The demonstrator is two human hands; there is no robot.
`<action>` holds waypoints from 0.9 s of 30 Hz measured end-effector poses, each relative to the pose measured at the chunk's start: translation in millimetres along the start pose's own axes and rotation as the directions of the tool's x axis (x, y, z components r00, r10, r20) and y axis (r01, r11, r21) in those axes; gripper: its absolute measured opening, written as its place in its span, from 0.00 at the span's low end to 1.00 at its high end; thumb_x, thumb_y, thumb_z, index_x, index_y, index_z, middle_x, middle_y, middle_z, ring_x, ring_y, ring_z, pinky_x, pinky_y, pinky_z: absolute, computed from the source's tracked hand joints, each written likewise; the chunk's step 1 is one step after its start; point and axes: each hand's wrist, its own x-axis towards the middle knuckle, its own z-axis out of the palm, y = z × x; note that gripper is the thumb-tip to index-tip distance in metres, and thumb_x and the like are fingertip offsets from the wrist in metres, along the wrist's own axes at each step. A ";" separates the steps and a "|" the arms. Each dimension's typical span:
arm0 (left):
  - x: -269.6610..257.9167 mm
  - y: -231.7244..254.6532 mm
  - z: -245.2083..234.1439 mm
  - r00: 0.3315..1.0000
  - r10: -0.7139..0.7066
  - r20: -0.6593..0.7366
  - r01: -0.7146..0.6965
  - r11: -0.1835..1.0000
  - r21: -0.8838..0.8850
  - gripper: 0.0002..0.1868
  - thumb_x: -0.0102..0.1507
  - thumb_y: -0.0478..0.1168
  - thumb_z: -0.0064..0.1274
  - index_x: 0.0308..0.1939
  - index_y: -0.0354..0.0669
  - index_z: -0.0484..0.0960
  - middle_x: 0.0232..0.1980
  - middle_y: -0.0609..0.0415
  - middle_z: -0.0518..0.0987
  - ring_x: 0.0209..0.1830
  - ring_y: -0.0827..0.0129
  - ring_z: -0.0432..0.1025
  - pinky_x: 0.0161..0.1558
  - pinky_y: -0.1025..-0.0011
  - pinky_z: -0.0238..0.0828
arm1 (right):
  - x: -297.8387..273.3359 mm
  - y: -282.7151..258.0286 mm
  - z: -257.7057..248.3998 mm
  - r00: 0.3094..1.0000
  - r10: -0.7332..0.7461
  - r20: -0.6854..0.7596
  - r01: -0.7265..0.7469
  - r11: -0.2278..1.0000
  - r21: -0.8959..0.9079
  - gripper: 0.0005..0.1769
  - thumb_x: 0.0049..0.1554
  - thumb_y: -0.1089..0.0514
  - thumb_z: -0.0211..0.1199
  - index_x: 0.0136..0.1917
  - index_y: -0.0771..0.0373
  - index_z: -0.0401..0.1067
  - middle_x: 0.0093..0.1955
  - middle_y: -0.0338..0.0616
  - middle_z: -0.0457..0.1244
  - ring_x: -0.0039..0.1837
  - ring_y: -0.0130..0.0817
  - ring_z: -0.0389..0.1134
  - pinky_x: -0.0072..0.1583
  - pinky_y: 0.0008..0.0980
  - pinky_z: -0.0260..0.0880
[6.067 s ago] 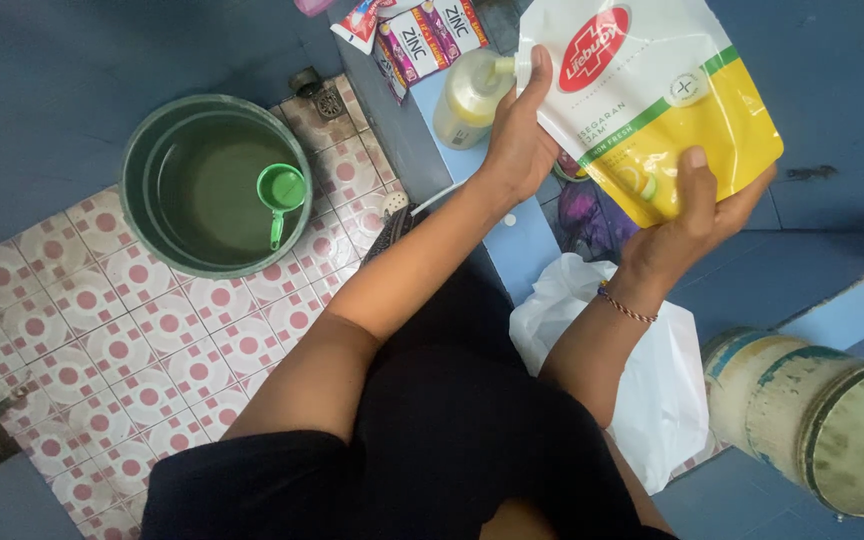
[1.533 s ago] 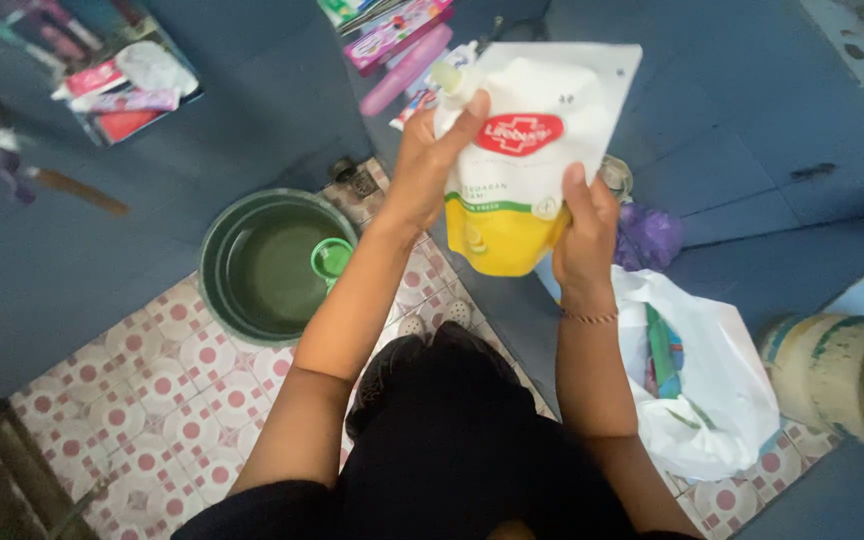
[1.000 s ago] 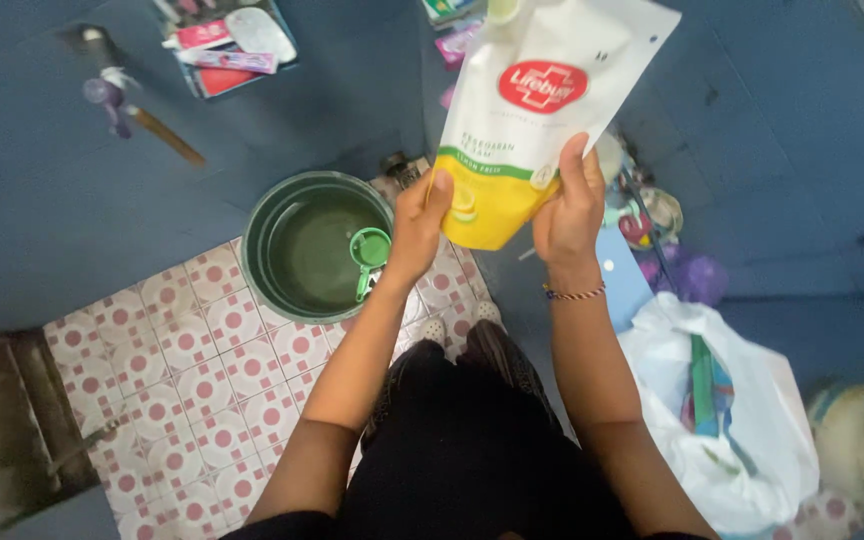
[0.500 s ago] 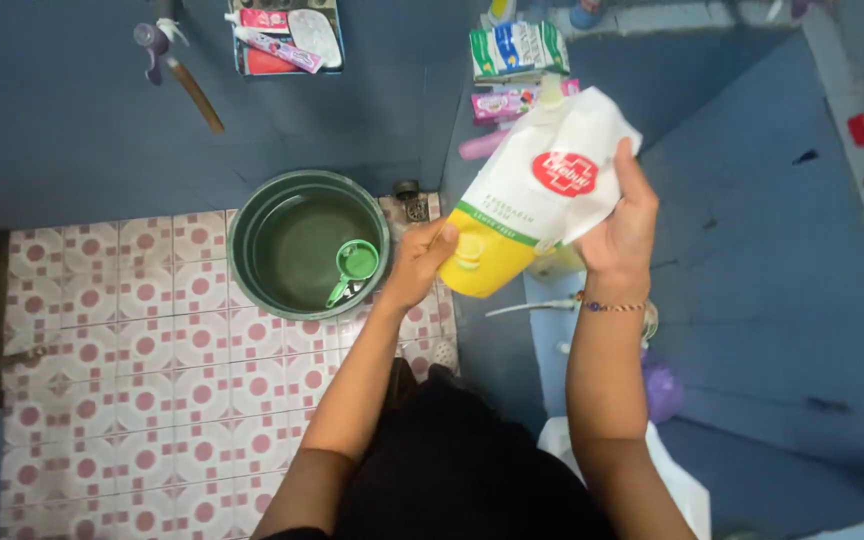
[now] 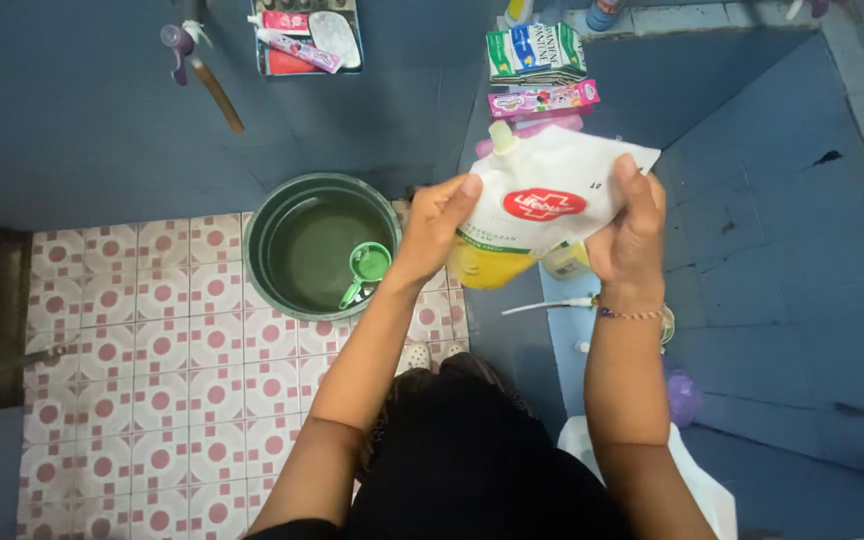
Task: The person is holding and examining a refill bag of Lifebuoy liquid hand soap.
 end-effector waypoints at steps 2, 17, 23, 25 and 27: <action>-5.9 2.3 -3.5 1.000 -0.007 0.021 0.007 1.000 -0.009 0.25 0.76 0.51 0.44 0.57 0.29 0.81 0.50 0.55 0.83 0.49 0.77 0.74 0.54 0.76 0.71 | 1.7 3.4 3.3 0.996 0.067 -0.058 -0.071 0.995 -0.075 0.21 0.68 0.52 0.60 0.64 0.74 0.70 0.62 0.53 0.68 0.62 0.41 0.71 0.64 0.40 0.70; -18.9 -0.2 64.4 0.973 0.047 -0.227 -0.150 0.873 -0.464 0.27 0.76 0.50 0.45 0.67 0.27 0.73 0.65 0.45 0.78 0.65 0.66 0.72 0.69 0.65 0.65 | -56.8 50.0 -5.7 0.985 -0.166 0.042 0.170 0.978 -0.117 0.56 0.61 0.26 0.59 0.86 0.54 0.39 0.85 0.47 0.48 0.85 0.43 0.50 0.84 0.49 0.47; -13.2 -23.6 119.5 0.968 0.039 -0.248 -0.171 0.824 -0.540 0.26 0.76 0.48 0.45 0.68 0.27 0.71 0.68 0.45 0.76 0.67 0.65 0.70 0.71 0.65 0.64 | -98.1 60.1 -28.3 0.989 -0.105 -0.102 0.120 0.980 0.159 0.51 0.61 0.29 0.58 0.85 0.54 0.46 0.84 0.42 0.48 0.83 0.44 0.51 0.81 0.50 0.52; -14.4 -45.2 137.9 0.967 0.036 -0.252 -0.166 0.840 -0.517 0.25 0.76 0.46 0.45 0.69 0.27 0.70 0.68 0.46 0.75 0.67 0.65 0.70 0.72 0.66 0.63 | -99.7 46.3 -35.7 0.988 -0.091 -0.128 0.120 0.962 0.243 0.49 0.62 0.29 0.57 0.84 0.55 0.47 0.83 0.42 0.50 0.82 0.44 0.52 0.81 0.50 0.54; -12.4 -60.3 156.8 0.961 0.092 -0.261 -0.136 0.978 -0.158 0.25 0.80 0.48 0.41 0.68 0.27 0.75 0.60 0.45 0.78 0.63 0.67 0.71 0.69 0.67 0.67 | -94.3 32.0 -51.6 0.956 -0.147 -0.255 0.201 0.959 0.200 0.44 0.65 0.32 0.55 0.83 0.58 0.51 0.82 0.43 0.54 0.81 0.44 0.56 0.82 0.48 0.55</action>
